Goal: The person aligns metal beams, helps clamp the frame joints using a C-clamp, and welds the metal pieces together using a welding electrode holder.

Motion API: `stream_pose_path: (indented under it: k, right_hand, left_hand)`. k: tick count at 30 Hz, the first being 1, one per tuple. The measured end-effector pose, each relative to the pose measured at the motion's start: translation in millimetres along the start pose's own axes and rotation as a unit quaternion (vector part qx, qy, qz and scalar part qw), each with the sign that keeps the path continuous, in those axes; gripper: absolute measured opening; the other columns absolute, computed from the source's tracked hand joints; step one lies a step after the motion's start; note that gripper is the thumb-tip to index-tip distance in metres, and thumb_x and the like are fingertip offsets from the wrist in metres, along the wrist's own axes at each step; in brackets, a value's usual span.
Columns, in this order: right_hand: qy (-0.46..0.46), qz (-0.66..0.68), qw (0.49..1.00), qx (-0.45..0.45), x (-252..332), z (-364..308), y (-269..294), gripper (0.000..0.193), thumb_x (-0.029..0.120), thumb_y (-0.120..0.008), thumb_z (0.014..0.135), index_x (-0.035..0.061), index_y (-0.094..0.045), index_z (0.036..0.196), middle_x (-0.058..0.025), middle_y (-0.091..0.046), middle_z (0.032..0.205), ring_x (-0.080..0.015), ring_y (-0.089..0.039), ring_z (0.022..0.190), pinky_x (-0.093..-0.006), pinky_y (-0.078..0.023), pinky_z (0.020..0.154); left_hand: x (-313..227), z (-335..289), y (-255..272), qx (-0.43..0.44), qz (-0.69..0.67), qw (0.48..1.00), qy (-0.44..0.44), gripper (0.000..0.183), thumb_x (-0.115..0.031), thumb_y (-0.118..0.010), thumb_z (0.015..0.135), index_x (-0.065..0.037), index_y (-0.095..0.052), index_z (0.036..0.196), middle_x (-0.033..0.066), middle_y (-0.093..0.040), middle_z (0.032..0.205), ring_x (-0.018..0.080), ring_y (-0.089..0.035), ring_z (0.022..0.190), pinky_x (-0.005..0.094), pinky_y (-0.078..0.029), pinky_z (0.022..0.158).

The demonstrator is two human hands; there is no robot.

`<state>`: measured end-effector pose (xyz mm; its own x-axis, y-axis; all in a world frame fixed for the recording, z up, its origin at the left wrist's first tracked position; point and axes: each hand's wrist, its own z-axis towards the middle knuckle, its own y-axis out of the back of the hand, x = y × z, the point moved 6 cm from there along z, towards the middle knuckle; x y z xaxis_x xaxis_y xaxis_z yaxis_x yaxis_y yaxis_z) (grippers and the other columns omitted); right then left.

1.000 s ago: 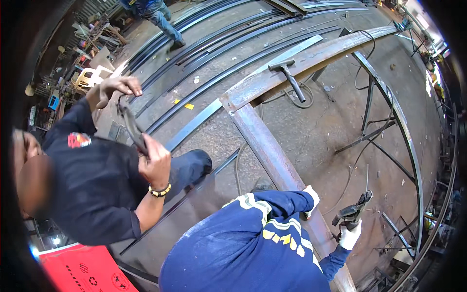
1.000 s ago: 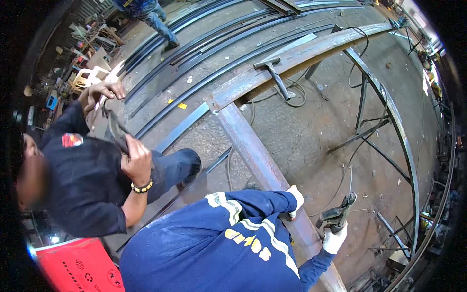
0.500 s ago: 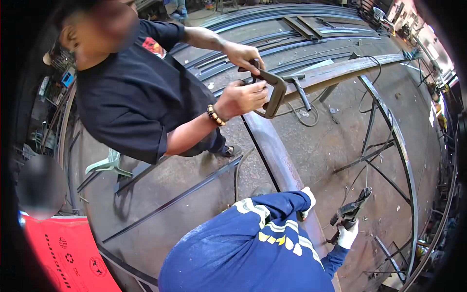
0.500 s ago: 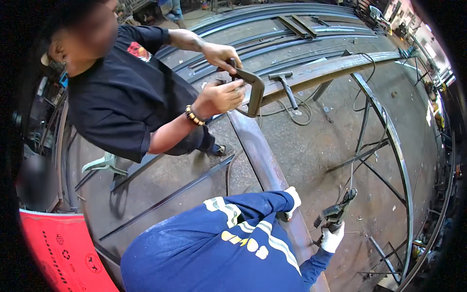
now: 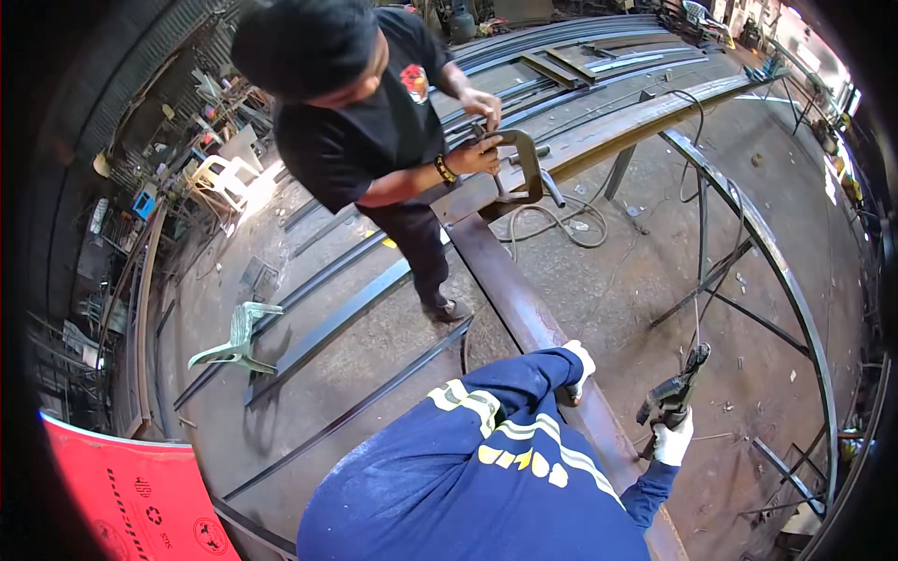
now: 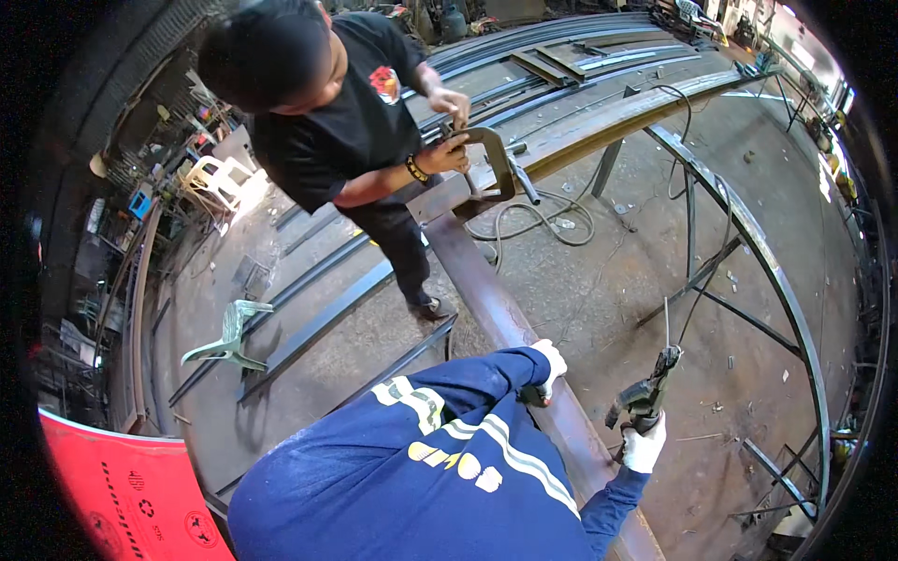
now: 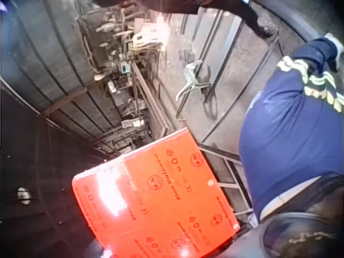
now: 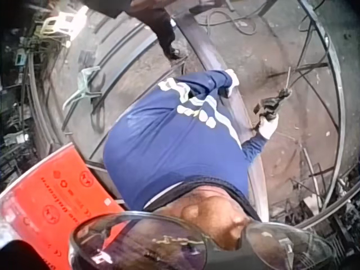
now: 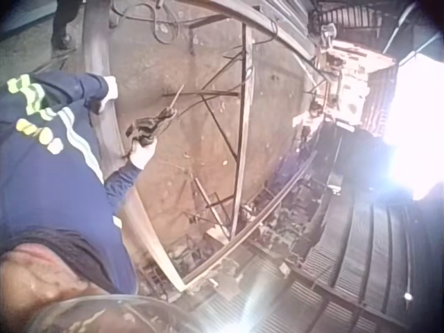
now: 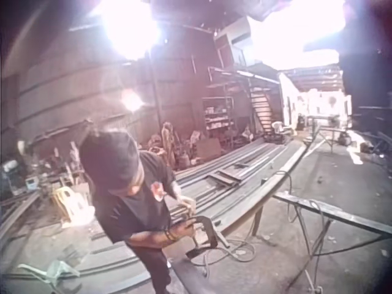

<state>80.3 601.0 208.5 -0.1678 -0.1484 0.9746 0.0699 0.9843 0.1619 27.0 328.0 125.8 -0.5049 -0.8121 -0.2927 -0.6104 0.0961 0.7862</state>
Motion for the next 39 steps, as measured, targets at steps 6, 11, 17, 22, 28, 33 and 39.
stream_pose_path:
  k: [6,11,17,22,28,33,39]
  right_hand:
    - [-0.009,-0.04,0.999,0.022,-2,6,5,0.051,-0.011,-0.062,0.064,0.0032,-0.058,0.113,-0.0012,-0.06,0.084,-0.0123,-0.057,0.073,-0.0276,-0.05,0.068]
    - [-0.012,-0.062,0.998,0.012,6,7,0,0.055,-0.008,-0.061,0.065,0.002,-0.058,0.118,-0.0025,-0.062,0.088,-0.0125,-0.058,0.077,-0.0275,-0.05,0.073]
    - [-0.029,-0.08,0.996,-0.022,-6,8,-8,0.054,-0.008,-0.06,0.065,0.0011,-0.058,0.119,-0.0027,-0.062,0.089,-0.0132,-0.057,0.078,-0.0278,-0.049,0.074]
    - [-0.031,-0.087,0.996,-0.018,21,11,-26,0.056,-0.008,-0.061,0.064,0.0,-0.058,0.12,-0.0033,-0.062,0.092,-0.0134,-0.058,0.08,-0.0283,-0.049,0.076]
    - [-0.031,-0.072,0.996,-0.029,18,15,-33,0.058,-0.009,-0.057,0.064,0.0002,-0.057,0.121,-0.0034,-0.062,0.095,-0.0129,-0.058,0.082,-0.0269,-0.049,0.077]
    - [-0.079,-0.072,0.994,-0.023,26,13,-37,0.06,-0.009,-0.057,0.064,-0.0004,-0.057,0.123,-0.0042,-0.063,0.097,-0.0135,-0.059,0.085,-0.0271,-0.049,0.079]
    - [-0.026,-0.088,0.996,-0.009,12,14,-34,0.062,-0.009,-0.059,0.064,-0.001,-0.056,0.125,-0.0061,-0.064,0.101,-0.0165,-0.061,0.09,-0.0294,-0.049,0.086]
  left_hand:
    - [-8,-4,13,0.007,-0.001,1.0,0.013,0.063,-0.057,-0.085,0.054,-0.018,-0.075,0.101,0.0062,-0.074,0.103,0.027,-0.068,0.102,0.0417,-0.045,0.091]
    - [-6,5,8,0.023,-0.001,1.0,0.003,0.062,-0.057,-0.085,0.053,-0.018,-0.075,0.1,0.0064,-0.074,0.101,0.0268,-0.069,0.101,0.0414,-0.046,0.09]
    - [-1,6,10,0.004,-0.015,1.0,-0.025,0.064,-0.06,-0.083,0.054,-0.017,-0.076,0.101,0.0077,-0.074,0.099,0.0275,-0.069,0.1,0.0428,-0.048,0.088]
    - [5,3,16,0.01,-0.022,0.998,-0.05,0.065,-0.06,-0.082,0.054,-0.014,-0.076,0.1,0.0114,-0.074,0.1,0.0295,-0.07,0.098,0.0449,-0.051,0.086]
    - [9,5,10,-0.002,-0.027,0.998,-0.055,0.065,-0.057,-0.082,0.055,-0.012,-0.076,0.102,0.0129,-0.073,0.102,0.0315,-0.069,0.1,0.0459,-0.05,0.088]
    - [8,6,9,0.003,-0.027,0.998,-0.05,0.068,-0.057,-0.082,0.055,-0.012,-0.075,0.105,0.0133,-0.073,0.103,0.0312,-0.068,0.103,0.0461,-0.049,0.091]
    - [7,4,9,-0.005,-0.025,0.998,-0.054,0.068,-0.058,-0.082,0.055,-0.012,-0.075,0.105,0.0133,-0.073,0.103,0.0313,-0.068,0.102,0.0463,-0.049,0.091]
